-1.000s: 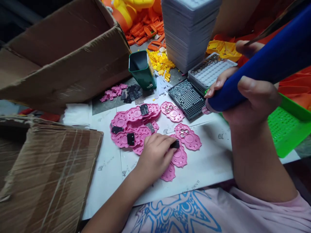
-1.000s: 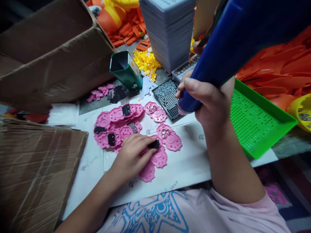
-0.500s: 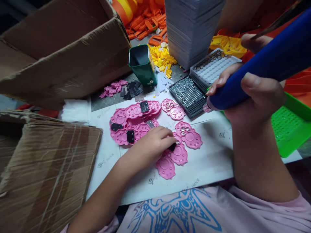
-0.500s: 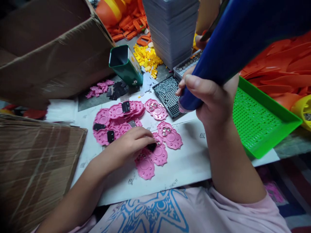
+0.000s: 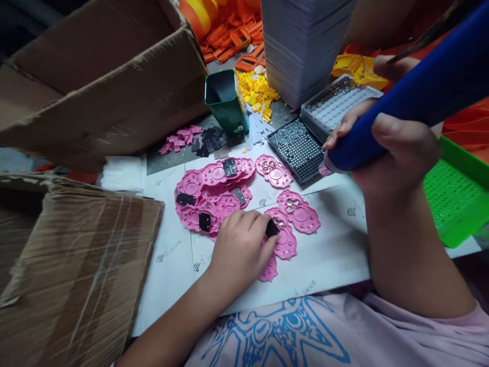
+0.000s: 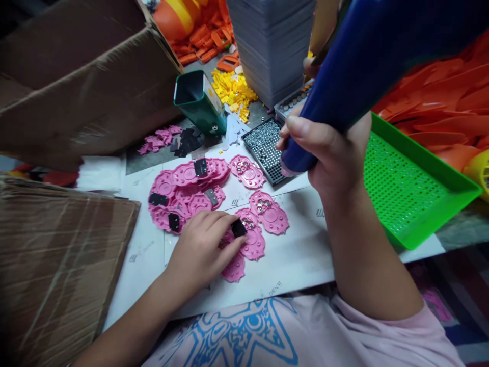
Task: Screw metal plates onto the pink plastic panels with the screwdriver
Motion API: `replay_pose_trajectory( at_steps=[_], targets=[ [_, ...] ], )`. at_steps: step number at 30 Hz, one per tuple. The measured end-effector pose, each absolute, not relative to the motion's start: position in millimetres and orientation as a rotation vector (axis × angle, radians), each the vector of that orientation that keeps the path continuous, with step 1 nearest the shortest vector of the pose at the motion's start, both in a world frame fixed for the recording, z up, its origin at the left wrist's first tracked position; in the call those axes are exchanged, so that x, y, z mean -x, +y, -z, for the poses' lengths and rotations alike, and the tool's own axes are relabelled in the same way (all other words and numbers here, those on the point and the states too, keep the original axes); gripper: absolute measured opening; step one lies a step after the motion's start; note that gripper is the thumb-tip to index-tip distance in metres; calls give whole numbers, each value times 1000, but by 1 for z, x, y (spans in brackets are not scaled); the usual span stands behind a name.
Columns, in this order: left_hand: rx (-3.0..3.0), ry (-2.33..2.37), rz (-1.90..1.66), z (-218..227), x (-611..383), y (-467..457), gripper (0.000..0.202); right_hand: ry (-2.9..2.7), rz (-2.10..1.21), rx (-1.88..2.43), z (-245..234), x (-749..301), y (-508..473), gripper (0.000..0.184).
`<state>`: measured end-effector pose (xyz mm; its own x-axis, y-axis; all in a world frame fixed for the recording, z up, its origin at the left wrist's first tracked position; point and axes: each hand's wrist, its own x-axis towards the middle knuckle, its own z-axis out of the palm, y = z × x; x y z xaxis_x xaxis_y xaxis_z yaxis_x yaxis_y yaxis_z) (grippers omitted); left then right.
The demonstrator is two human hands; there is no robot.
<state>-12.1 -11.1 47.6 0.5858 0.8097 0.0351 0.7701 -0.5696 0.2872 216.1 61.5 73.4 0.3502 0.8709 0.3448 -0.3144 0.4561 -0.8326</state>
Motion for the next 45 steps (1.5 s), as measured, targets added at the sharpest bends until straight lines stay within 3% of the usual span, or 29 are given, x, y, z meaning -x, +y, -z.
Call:
replay_pose_trajectory(
  at_steps=[6,9,14,18,23,39,43,45],
  targets=[
    [-2785,781,-60,-57,15,6,38,-891,-816,836,-76,-215,60,35],
    [-2826,675,10,-58,16,9,35,-881,-833,838,-78,-215,59,32],
    [-2747,917,-191,-51,13,2,16,-858,-874,805,-79,-216,58,44],
    [-2671,1126,-245,-42,6,-4,21,-891,-849,816,-77,-215,58,40],
    [-2643,1074,-343,-39,7,0,10,-928,-849,780,-76,-214,58,35],
    [-2619,1024,-476,-33,12,2,10,-986,-859,732,-76,-217,59,38],
    [-2584,1052,-473,-33,13,1,11,-1034,-819,789,-83,-212,57,21],
    [-2557,1081,-474,-33,13,0,11,-1028,-817,815,-86,-210,58,25]
  ],
)
